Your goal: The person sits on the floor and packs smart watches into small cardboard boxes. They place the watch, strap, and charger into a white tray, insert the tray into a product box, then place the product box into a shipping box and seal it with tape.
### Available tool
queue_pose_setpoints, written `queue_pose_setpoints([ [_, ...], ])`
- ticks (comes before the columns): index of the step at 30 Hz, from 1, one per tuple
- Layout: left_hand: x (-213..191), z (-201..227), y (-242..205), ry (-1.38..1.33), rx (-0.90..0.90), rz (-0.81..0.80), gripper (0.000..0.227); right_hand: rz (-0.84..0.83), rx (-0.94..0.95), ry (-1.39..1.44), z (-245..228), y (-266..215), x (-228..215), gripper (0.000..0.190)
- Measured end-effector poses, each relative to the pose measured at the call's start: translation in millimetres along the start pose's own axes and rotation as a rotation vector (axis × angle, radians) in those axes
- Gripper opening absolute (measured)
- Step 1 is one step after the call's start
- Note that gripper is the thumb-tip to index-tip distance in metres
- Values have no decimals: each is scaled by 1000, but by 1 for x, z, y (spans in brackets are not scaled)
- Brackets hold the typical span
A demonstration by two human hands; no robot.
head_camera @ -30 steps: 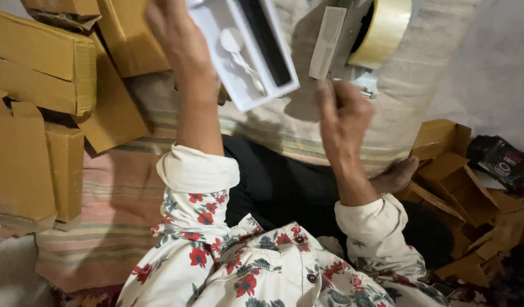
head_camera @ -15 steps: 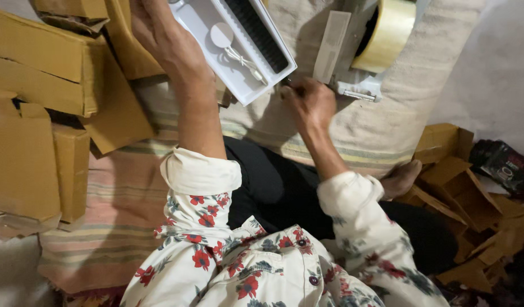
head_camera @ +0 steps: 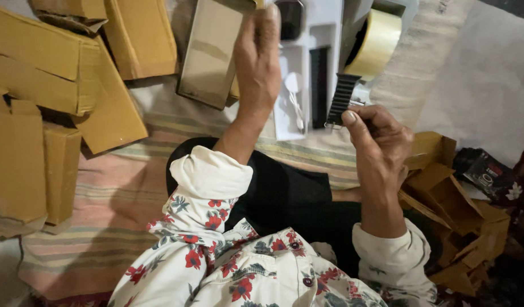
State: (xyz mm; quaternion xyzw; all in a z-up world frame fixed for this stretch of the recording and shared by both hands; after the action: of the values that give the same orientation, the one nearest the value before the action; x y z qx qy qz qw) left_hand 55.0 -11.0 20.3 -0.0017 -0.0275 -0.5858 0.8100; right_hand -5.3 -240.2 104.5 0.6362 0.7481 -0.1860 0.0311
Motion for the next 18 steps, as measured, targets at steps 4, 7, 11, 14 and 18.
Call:
queue_pose_setpoints([
  [4, 24, 6, -13, -22, -3, -131, 45, -20, -4, 34, 6, 6, 2, 5],
  [7, 30, 4, -19, -45, -37, -171, 43, -1, 39, 38, 14, 5, 1, 5],
  [11, 30, 6, -19, -63, -17, -162, 42, -22, -23, -8, 12, 3, 8, 7],
  [14, 29, 5, -18, -31, -31, -134, 43, -4, -42, -63, 14, 2, 12, 10],
  [18, 30, 5, -18, -50, -38, -153, 44, 82, 49, -295, 22, 2, 9, 17],
])
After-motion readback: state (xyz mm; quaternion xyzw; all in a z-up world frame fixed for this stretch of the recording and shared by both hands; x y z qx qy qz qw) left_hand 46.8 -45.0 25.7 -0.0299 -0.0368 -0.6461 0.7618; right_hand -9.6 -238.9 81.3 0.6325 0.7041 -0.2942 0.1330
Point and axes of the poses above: each hand's wrist, its own y-axis towards the middle knuckle, its own x-axis out of the palm, z = x × y, the point moved 7 cm from there along y, towards the middle knuckle, and after that the axes turned 10 degrees about -z, right-handed, at the moved point
